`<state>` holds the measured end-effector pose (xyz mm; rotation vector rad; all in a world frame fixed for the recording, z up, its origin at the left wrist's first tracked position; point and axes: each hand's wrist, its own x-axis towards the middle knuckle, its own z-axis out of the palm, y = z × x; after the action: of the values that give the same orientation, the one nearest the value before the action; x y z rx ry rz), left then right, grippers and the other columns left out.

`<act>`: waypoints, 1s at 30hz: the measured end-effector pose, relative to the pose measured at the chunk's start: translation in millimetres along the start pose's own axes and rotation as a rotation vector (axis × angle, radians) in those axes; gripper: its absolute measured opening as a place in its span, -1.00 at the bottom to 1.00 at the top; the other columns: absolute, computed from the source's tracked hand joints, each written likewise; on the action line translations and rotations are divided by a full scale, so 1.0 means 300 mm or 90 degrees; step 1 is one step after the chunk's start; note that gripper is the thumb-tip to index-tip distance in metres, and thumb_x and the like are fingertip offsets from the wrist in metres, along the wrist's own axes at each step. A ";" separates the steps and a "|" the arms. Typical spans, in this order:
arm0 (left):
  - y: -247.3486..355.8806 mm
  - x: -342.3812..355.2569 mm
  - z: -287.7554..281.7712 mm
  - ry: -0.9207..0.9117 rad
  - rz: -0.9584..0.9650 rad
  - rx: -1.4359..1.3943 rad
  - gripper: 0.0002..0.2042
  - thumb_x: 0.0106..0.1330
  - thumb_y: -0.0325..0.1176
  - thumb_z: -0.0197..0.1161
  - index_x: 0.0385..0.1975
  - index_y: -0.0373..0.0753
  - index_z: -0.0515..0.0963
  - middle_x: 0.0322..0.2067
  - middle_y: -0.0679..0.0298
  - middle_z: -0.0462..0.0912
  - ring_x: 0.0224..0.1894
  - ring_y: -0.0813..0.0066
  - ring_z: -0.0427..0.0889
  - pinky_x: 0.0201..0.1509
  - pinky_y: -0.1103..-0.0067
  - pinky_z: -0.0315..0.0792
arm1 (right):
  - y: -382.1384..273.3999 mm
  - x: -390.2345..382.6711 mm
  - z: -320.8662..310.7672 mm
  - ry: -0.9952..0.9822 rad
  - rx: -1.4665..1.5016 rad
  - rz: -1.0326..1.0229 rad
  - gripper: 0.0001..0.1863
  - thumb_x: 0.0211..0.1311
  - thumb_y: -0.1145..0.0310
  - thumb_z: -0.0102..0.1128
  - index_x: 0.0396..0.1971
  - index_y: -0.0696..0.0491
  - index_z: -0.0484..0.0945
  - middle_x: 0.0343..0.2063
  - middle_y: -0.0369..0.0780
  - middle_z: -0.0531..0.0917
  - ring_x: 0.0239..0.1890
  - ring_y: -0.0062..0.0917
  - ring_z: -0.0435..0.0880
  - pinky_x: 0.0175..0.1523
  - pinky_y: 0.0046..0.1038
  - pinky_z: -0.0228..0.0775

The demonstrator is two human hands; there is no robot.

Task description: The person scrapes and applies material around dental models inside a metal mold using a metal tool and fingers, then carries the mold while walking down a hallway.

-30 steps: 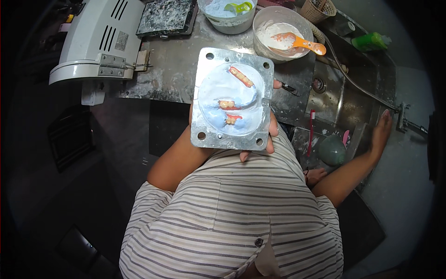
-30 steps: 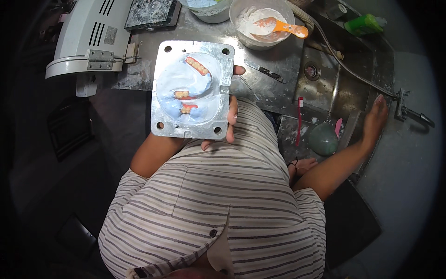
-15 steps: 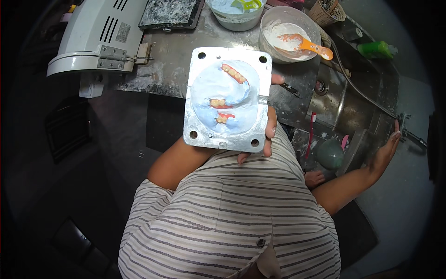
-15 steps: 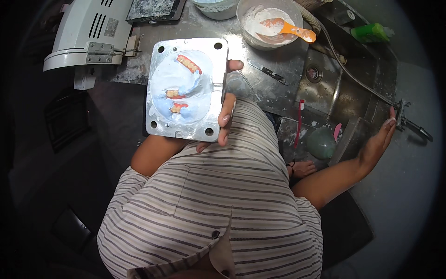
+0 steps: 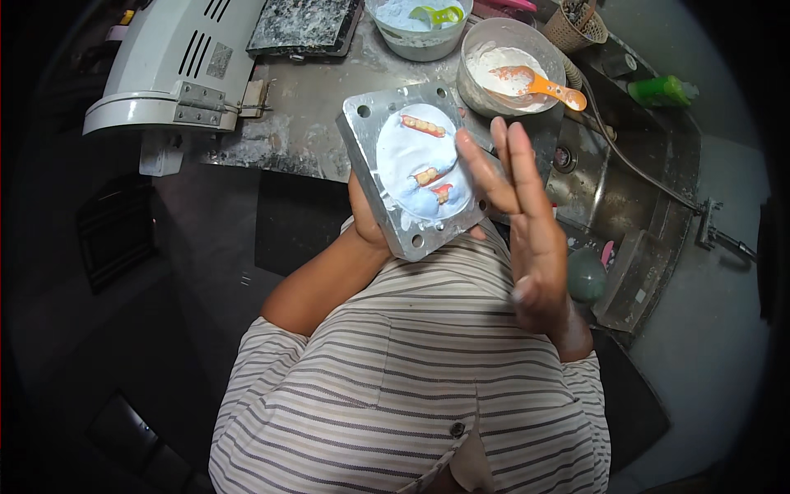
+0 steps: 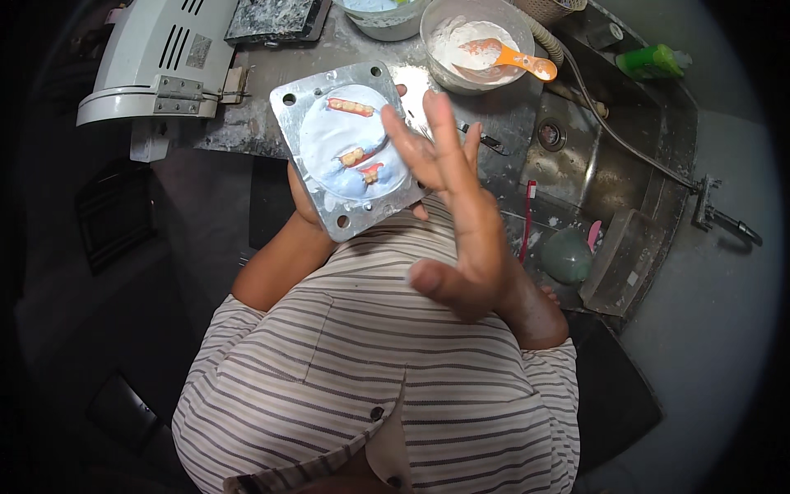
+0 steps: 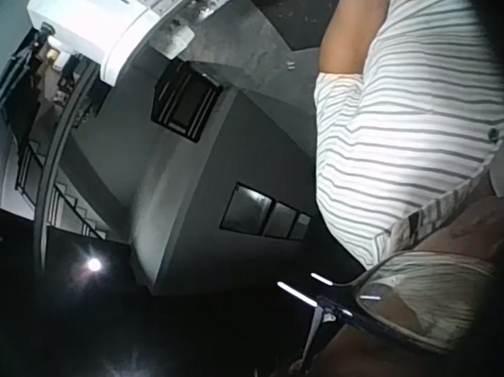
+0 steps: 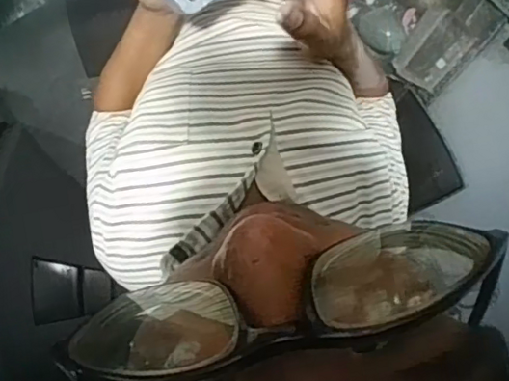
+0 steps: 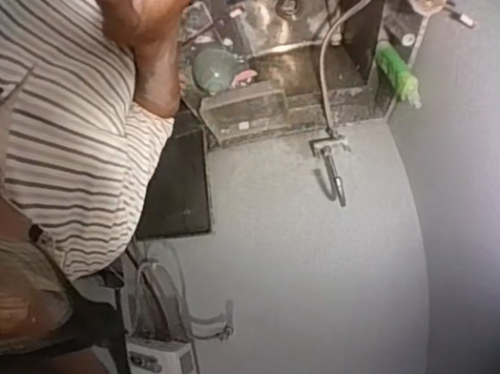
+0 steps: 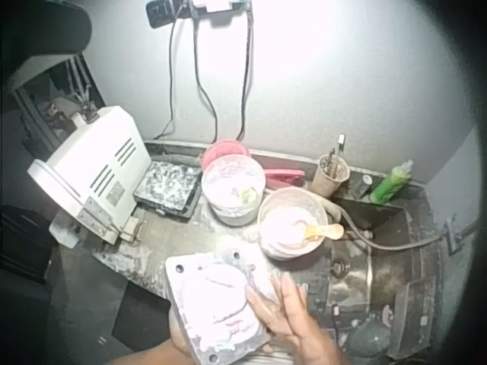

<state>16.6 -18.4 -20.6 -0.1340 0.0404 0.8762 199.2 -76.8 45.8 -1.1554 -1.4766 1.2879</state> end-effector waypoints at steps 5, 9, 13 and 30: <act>0.000 -0.011 -0.011 0.091 0.018 -0.013 -0.19 0.43 0.32 -0.19 0.49 -0.18 0.04 0.45 -0.04 0.15 0.38 -0.26 0.29 0.13 -0.28 0.44 | -0.007 -0.002 0.008 0.026 0.068 0.017 0.28 0.24 -0.46 -0.07 0.47 0.37 -0.35 0.39 0.20 0.27 0.51 -0.04 0.11 0.53 -0.09 -0.77; 0.019 0.005 -0.027 -0.062 -0.104 0.066 -0.12 0.36 0.40 -0.15 0.51 -0.12 0.00 0.35 -0.35 0.18 0.27 -0.60 0.28 -0.11 -0.39 0.44 | 0.000 0.021 -0.025 0.129 0.086 -0.150 0.26 0.23 -0.46 -0.04 0.47 0.38 -0.23 0.36 0.27 0.27 0.53 -0.07 0.08 0.56 -0.11 -0.56; 0.017 0.033 -0.032 -0.076 -0.205 -0.024 -0.01 0.23 0.51 -0.04 0.50 -0.11 -0.02 0.21 -0.57 0.25 0.15 -0.72 0.36 -0.14 -0.31 0.49 | -0.023 0.040 -0.056 0.279 0.061 -0.160 0.26 0.20 -0.50 -0.03 0.45 0.38 -0.11 0.36 0.32 0.23 0.53 -0.07 0.05 0.57 -0.06 -0.44; 0.064 0.062 -0.021 -0.006 -0.093 -0.010 -0.12 0.28 0.48 -0.08 0.51 0.11 0.03 0.42 -0.46 -0.14 0.19 -0.71 0.31 -0.09 -0.33 0.49 | 0.054 -0.017 -0.120 0.380 -0.061 -0.123 0.07 0.19 -0.20 0.30 0.41 0.27 0.06 0.20 0.19 0.50 0.35 -0.17 0.42 0.48 -0.19 0.06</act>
<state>13.7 7.1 -30.6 -0.1459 0.0145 0.7313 237.0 -73.2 33.8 -1.2823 -1.1698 0.6611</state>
